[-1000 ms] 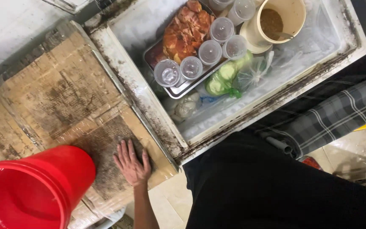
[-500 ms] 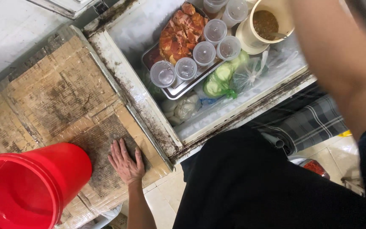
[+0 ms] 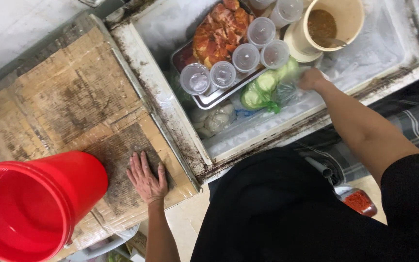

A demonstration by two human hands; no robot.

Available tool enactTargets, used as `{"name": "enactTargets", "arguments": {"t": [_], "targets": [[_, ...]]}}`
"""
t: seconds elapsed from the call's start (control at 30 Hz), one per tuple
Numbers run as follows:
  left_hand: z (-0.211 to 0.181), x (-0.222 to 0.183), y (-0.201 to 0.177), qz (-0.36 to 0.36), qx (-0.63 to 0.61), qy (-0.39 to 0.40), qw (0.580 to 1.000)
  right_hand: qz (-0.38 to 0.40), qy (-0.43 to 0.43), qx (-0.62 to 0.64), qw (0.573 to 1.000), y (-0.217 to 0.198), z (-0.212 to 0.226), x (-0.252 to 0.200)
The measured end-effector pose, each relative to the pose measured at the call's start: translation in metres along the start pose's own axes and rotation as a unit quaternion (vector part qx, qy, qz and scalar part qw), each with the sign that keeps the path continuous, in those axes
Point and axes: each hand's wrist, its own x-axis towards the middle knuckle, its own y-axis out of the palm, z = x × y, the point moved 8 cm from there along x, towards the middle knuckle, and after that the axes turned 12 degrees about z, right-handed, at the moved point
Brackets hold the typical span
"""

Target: Prepare ice water and add it to a flour mixer for bread production.

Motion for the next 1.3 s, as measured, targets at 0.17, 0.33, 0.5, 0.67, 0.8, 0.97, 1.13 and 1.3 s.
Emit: {"name": "enactTargets", "arguments": {"t": [0.17,0.33,0.5,0.67,0.8,0.97,1.13,1.3], "targets": [[-0.001,0.004,0.001,0.021,0.003,-0.007,1.000,0.005,0.012,0.010,1.000,0.033,-0.009,0.035],[-0.008,0.023,-0.007,-0.064,-0.060,-0.030,0.996,0.003,-0.056,0.057,0.997,0.032,0.005,0.031],[0.013,0.076,-0.010,-0.147,-0.084,-0.104,0.980,0.039,0.015,0.068,0.997,0.001,0.044,-0.032],[0.032,0.109,-0.012,-0.188,-0.110,-0.215,0.952,-0.038,0.051,0.094,0.994,0.008,0.044,-0.031],[0.039,0.112,-0.004,-0.144,-0.011,-0.271,0.952,-0.097,-0.009,0.121,0.988,0.013,0.093,-0.035],[0.031,0.112,-0.011,-0.134,-0.035,-0.265,0.954,0.014,-0.101,0.152,0.983,-0.002,0.190,-0.041],[0.022,0.113,-0.019,-0.136,-0.034,-0.259,0.956,0.111,-0.152,0.380,0.906,0.062,0.284,0.001],[0.029,0.112,-0.013,-0.145,-0.018,-0.256,0.956,0.222,-0.319,0.505,0.771,0.102,0.372,-0.001]]}}
